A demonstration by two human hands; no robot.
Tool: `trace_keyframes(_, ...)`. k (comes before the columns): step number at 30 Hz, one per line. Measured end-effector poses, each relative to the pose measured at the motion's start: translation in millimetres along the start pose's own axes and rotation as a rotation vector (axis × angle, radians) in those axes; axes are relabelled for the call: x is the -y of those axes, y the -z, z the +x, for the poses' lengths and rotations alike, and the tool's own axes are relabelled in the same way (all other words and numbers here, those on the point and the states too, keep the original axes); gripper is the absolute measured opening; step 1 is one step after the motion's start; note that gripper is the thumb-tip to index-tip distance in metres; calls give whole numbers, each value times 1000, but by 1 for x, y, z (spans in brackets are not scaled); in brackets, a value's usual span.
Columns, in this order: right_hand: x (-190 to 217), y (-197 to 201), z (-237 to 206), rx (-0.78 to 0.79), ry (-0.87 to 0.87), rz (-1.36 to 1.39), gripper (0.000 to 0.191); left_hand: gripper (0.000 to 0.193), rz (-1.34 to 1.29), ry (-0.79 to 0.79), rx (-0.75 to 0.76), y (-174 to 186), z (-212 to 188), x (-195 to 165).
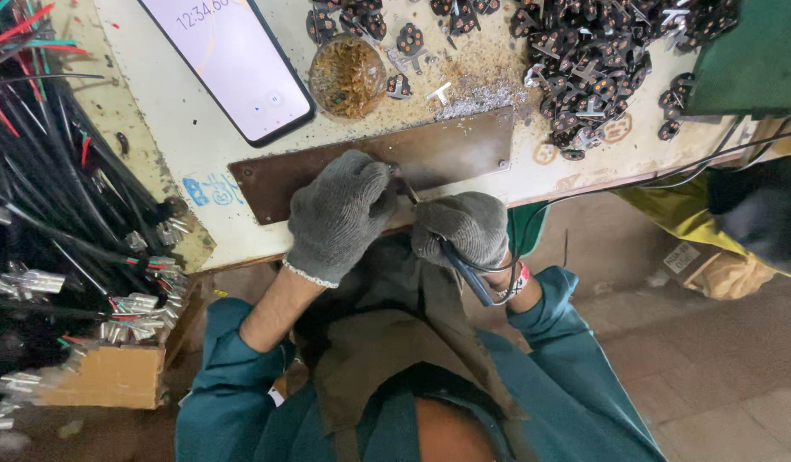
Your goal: The person, wearing gloves, solders wires onto small connector components at a workbench using a soldering iron. They hold each component and wire in one hand while applying the iron with the other, then set finished connectors aside and pick up the next one, repeating the process.
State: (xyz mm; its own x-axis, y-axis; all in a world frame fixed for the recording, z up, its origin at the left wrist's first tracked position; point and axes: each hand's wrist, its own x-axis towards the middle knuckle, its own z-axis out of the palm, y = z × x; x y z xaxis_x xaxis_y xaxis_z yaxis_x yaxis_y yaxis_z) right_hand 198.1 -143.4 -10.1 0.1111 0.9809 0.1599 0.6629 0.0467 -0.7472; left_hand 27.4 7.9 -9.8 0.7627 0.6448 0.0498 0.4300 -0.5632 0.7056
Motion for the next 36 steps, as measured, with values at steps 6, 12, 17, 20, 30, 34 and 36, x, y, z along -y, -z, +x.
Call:
trace_keyframes(6,3,0,5,-8,-32,-13,32,18,-26,19,26,1,-3,1)
trace_keyframes(12,5,5,13,188,-121,-38,23,23,-14,1,3,0,-4,1)
trace_keyframes(17,3,0,9,120,-16,-126,27,25,-3,16,43,3,-3,-1)
trace_keyframes(20,1,-3,7,84,43,-129,34,24,1,9,33,5,1,-1)
trace_keyframes(30,-2,10,3,-102,-255,776,19,19,-16,60,89,13,6,-11)
trace_keyframes(34,0,18,-4,-233,-341,330,17,18,-53,90,-21,25,3,-7)
trace_keyframes(36,0,26,2,-293,-387,105,16,17,-26,101,-3,27,1,-4)
